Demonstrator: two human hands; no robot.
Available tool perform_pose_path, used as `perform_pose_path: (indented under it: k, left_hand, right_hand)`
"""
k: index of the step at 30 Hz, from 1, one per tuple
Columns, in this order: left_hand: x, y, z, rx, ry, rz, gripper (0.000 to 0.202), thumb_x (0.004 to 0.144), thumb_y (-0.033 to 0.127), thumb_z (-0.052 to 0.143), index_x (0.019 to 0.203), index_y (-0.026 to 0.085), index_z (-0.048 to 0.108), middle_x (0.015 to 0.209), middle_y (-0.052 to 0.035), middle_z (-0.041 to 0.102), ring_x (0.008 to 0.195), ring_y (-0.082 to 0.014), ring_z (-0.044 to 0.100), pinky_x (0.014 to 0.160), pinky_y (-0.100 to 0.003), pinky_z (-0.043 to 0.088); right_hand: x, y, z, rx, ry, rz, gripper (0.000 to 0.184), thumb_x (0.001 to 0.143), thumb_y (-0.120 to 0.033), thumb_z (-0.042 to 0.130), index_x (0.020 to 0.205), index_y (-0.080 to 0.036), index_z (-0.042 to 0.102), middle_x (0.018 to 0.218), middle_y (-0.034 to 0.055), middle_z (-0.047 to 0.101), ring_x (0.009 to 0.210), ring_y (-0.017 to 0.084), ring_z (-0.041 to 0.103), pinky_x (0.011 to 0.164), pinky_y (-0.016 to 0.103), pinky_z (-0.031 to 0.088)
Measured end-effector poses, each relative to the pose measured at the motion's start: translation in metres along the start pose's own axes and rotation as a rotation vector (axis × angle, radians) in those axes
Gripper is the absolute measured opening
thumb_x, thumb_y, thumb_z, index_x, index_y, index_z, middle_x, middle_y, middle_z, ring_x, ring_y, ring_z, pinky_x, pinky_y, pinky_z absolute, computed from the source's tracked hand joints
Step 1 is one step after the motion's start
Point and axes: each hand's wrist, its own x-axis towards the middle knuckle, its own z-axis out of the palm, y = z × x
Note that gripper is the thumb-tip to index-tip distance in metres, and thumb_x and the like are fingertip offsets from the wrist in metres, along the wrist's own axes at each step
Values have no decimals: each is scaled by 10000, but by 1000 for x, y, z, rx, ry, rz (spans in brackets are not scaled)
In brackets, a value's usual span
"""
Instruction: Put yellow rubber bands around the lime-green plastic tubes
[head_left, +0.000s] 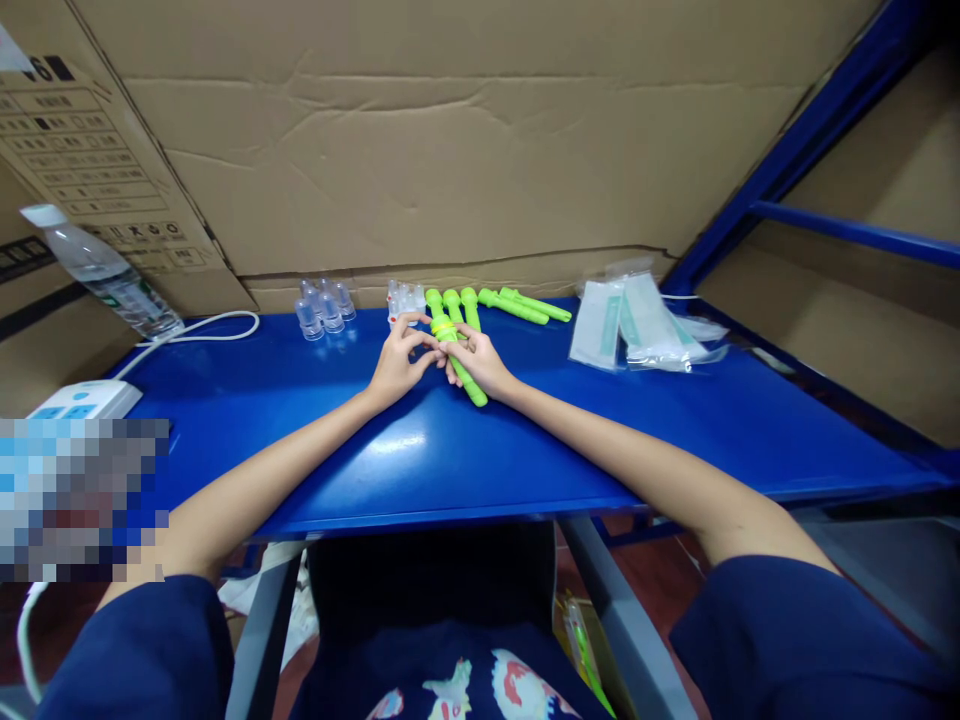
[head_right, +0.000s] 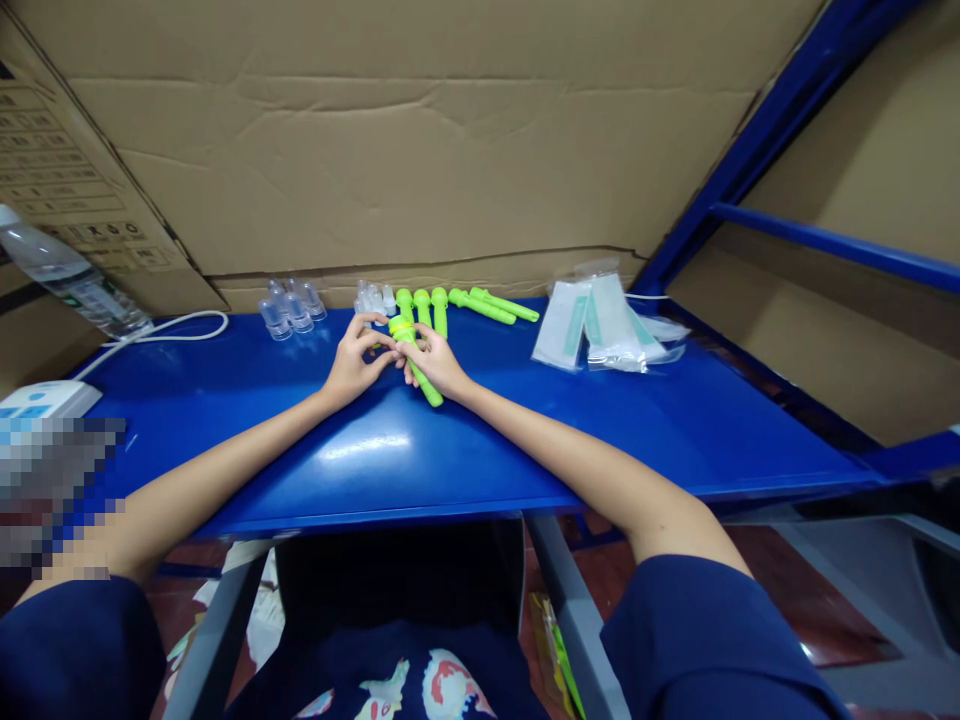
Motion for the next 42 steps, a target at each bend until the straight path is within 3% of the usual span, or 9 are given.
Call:
perform_pose_path:
  k: [8,19,33,42]
  left_hand:
    - [2,0,0,-56,70,-52,148,889,250,673,1015,187,630,1113,-70,693,725,-111,631,648,-250,478]
    - [2,-5,0,-71,81,17,121,881,253,708,962,169,675,1078,-74,711,749,-115,635,645,-234,484]
    - [1,-15,3,-63,40,33,109,876,201,695,950,163,623,1063,-74,666,736,-112,626,621,-224,500]
    - [-2,-13,4,159,-69,47,68,944,174,537,1006,181,509,1097,-113,609,943,-210,628,877,-373,538]
  right_hand:
    - [1,6,2,-12,-28,-5,568,847,-442,664,1216,-244,280,651,-90,624,390,139,588,315,231,434]
    - [3,12,0,-29,-45,-17,486,848,-378,611,1172,-238,279,618,-103,635,348,130,560,291,203,416]
    - [2,11,0,-59,-39,15,500,814,-378,622,1158,-233,290,599,-99,646,332,130,543,289,205,424]
    - [2,12,-1,-89,-33,35,486,827,-382,608,1160,-235,287,604,-99,636,345,133,552,295,209,433]
